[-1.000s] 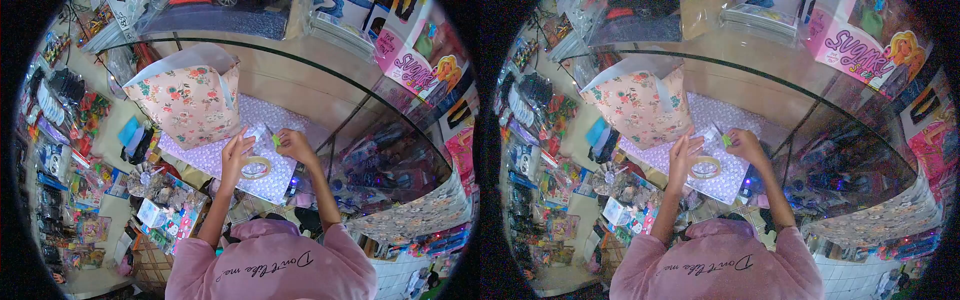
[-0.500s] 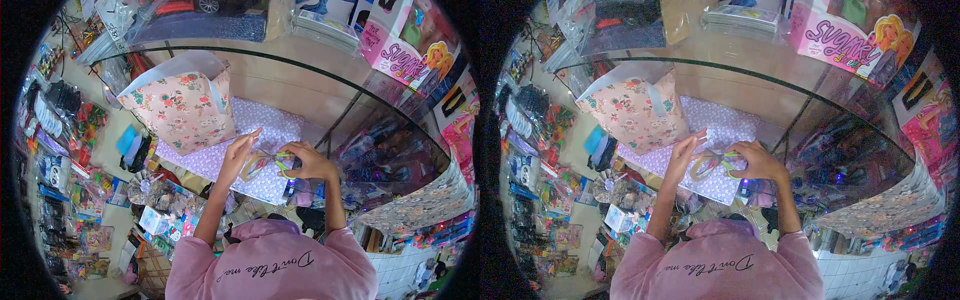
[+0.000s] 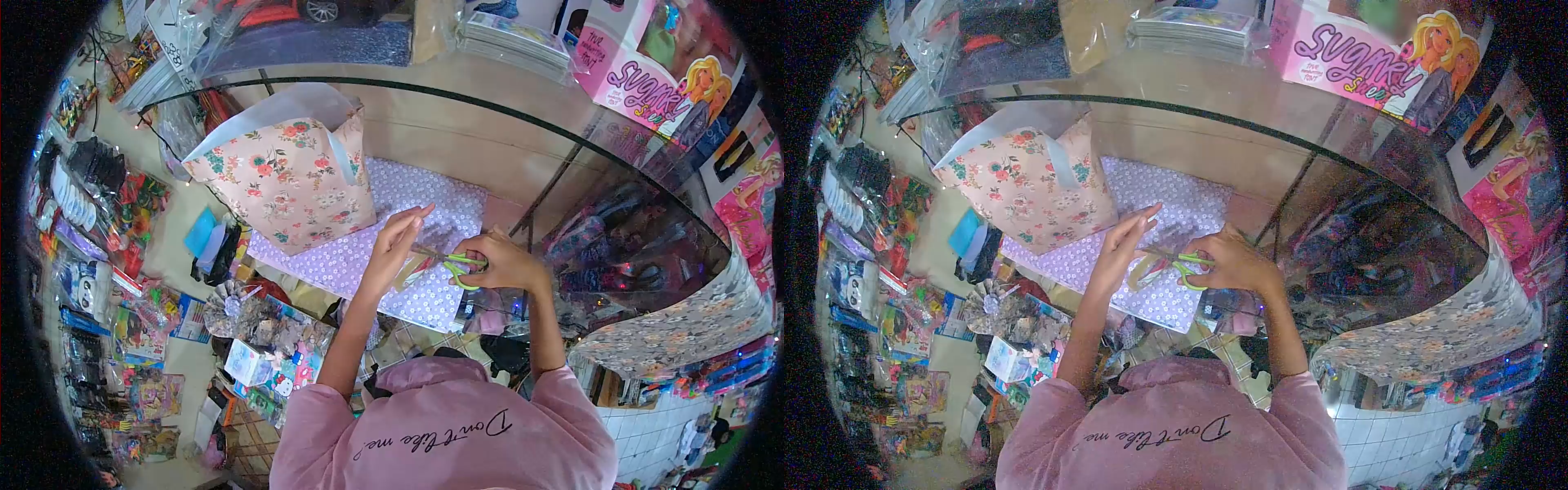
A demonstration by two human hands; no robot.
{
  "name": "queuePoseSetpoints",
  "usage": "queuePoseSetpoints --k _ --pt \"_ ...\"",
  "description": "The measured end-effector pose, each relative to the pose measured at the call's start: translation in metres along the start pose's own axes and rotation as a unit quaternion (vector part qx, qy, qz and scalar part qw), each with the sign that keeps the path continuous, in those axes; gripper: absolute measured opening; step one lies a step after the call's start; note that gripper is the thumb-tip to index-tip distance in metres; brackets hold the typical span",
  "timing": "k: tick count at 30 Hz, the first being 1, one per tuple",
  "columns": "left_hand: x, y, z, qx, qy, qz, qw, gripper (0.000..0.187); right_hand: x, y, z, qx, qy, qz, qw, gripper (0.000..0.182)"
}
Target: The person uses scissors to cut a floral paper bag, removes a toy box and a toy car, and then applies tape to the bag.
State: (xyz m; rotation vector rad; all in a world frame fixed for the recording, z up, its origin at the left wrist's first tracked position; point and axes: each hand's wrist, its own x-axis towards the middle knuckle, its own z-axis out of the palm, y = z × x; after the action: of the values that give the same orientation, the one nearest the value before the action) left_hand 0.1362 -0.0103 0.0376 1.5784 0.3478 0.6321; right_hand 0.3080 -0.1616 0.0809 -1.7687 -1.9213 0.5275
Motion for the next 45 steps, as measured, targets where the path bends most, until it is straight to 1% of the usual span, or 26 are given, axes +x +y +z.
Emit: queuePoseSetpoints --k 2,5,9,11,12,14,15,18,20,21,26,30,33,34,37,38,41,44,45 --pt "0.001 0.003 0.005 0.005 -0.005 -0.002 1.0 0.042 -0.002 0.004 0.002 -0.015 0.011 -0.012 1.0 0.034" --pt "0.004 0.004 0.01 0.019 -0.013 -0.005 1.0 0.041 -0.006 0.005 -0.001 -0.01 0.011 -0.005 1.0 0.031" --pt "0.008 0.005 0.017 0.011 -0.012 -0.006 1.0 0.042 -0.014 0.008 -0.004 -0.022 0.056 -0.026 0.998 0.028" --pt "0.012 0.003 0.019 -0.024 -0.023 -0.013 0.999 0.043 -0.019 0.009 -0.004 -0.038 0.085 -0.029 0.995 0.026" --pt "0.013 0.003 0.021 -0.041 -0.028 -0.017 0.999 0.044 -0.02 0.01 -0.006 -0.033 0.078 -0.013 0.996 0.025" --pt "0.013 0.008 0.027 -0.127 -0.018 -0.04 0.991 0.048 -0.021 0.011 -0.011 -0.023 0.064 0.017 0.998 0.025" --pt "0.014 0.011 0.029 -0.169 -0.012 -0.051 0.984 0.05 -0.021 0.013 -0.012 -0.021 0.071 0.016 0.997 0.025" --pt "0.018 -0.001 0.029 -0.22 -0.005 -0.05 0.974 0.052 -0.024 0.025 -0.008 -0.025 0.095 0.015 0.995 0.025" --pt "0.021 -0.013 0.026 -0.244 0.019 -0.05 0.968 0.052 -0.024 0.032 -0.003 -0.039 0.119 0.015 0.992 0.026" --pt "0.02 -0.015 0.025 -0.256 0.032 -0.05 0.965 0.053 -0.023 0.034 -0.002 -0.025 0.115 0.028 0.993 0.026" --pt "0.004 -0.017 0.016 -0.216 0.045 -0.052 0.974 0.052 -0.01 0.031 -0.004 0.026 0.084 0.096 0.991 0.027" --pt "-0.01 -0.016 0.021 -0.179 0.081 -0.056 0.979 0.047 -0.005 0.049 0.017 0.065 0.134 0.058 0.987 0.024" --pt "-0.015 -0.024 0.019 -0.064 0.03 -0.024 0.997 0.041 -0.005 0.05 0.021 0.082 0.146 0.053 0.984 0.023" --pt "-0.017 -0.022 0.023 -0.057 0.033 -0.01 0.998 0.035 -0.005 0.049 0.021 0.088 0.144 0.053 0.984 0.023" --pt "-0.014 -0.029 0.026 0.089 0.008 0.091 0.992 0.033 -0.008 0.048 0.02 0.086 0.146 0.054 0.984 0.021" --pt "-0.014 -0.03 0.03 0.084 0.012 0.086 0.993 0.032 -0.009 0.048 0.02 0.083 0.148 0.055 0.984 0.021" --pt "-0.013 -0.037 0.035 0.015 -0.004 0.003 1.0 0.032 -0.014 0.04 0.017 0.134 0.148 0.082 0.976 0.024" --pt "-0.013 -0.046 0.044 -0.092 -0.016 -0.047 0.995 0.033 -0.018 0.05 0.024 0.145 0.138 0.112 0.973 0.024" --pt "-0.012 -0.051 0.046 -0.095 -0.026 -0.049 0.994 0.034 -0.02 0.05 0.024 0.137 0.137 0.107 0.975 0.024"
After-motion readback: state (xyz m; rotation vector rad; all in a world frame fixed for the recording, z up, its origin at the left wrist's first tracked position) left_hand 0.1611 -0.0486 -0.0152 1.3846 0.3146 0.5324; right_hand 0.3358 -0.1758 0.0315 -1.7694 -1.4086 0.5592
